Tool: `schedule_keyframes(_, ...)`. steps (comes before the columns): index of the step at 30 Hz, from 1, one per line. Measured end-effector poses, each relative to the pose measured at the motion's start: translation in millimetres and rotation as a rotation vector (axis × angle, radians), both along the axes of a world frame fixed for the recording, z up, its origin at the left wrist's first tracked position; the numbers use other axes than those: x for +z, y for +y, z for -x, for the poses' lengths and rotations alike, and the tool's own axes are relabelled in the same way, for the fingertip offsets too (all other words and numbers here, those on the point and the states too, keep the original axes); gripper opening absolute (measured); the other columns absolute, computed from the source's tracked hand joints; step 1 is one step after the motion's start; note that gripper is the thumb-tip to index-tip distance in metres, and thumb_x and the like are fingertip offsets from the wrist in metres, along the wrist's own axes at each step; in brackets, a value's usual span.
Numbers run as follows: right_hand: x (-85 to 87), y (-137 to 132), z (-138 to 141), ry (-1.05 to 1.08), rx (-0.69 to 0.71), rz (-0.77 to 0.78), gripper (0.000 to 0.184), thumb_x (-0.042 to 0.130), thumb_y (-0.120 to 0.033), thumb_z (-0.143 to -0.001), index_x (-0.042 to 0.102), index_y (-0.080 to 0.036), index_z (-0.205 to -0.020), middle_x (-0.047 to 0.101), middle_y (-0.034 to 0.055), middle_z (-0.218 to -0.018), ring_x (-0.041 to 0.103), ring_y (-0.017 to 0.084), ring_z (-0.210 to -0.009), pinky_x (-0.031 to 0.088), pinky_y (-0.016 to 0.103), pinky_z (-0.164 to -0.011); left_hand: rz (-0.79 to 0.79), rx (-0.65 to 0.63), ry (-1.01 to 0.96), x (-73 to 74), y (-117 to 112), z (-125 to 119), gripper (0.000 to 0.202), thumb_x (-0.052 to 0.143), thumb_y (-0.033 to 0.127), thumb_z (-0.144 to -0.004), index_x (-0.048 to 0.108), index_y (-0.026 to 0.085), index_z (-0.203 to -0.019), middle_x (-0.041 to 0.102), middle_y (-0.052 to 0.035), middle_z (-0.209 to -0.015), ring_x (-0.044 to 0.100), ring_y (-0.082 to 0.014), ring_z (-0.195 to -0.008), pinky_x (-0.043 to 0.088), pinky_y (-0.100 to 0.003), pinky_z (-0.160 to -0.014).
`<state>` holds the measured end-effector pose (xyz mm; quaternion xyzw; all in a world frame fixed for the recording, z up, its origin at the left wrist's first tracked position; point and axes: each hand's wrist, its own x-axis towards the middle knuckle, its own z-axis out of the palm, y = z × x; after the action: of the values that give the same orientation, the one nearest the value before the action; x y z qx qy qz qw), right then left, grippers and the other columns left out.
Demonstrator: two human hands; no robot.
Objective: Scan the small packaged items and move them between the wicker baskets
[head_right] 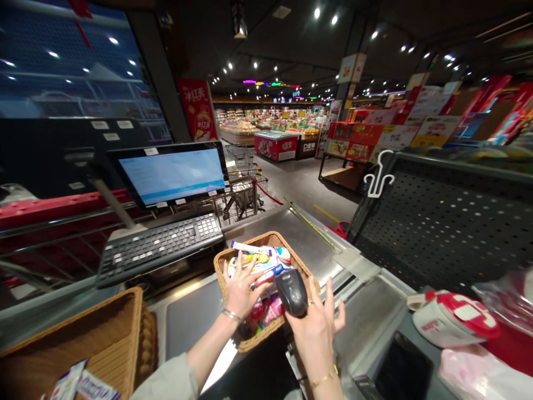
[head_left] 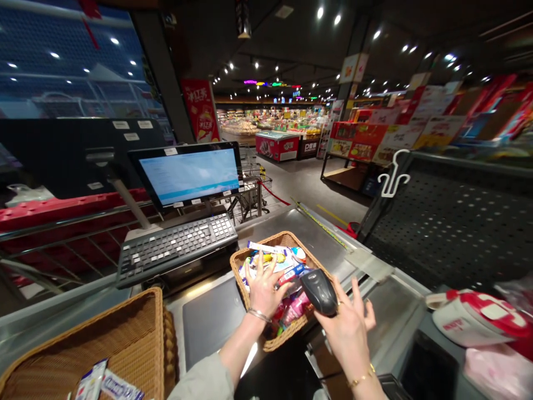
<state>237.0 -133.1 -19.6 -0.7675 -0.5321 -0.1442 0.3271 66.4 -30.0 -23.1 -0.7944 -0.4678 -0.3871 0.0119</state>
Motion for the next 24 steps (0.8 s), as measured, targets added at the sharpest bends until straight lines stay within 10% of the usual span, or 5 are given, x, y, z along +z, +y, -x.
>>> schedule_keyframes(24,4.8,5.7,6.8,-0.003,0.032,-0.035,0.043,0.046,-0.051,-0.088,0.074,-0.020,-0.099,0.067,0.0127,-0.127,0.031,0.034,-0.143,0.015,0.059,-0.111,0.106,0.219,0.104,8.8,10.7,13.6,0.055,0.065,0.044,-0.087,0.056,0.029,-0.139,0.045,-0.0107,-0.154,0.023,-0.0371,-0.150,0.007,-0.071,-0.118)
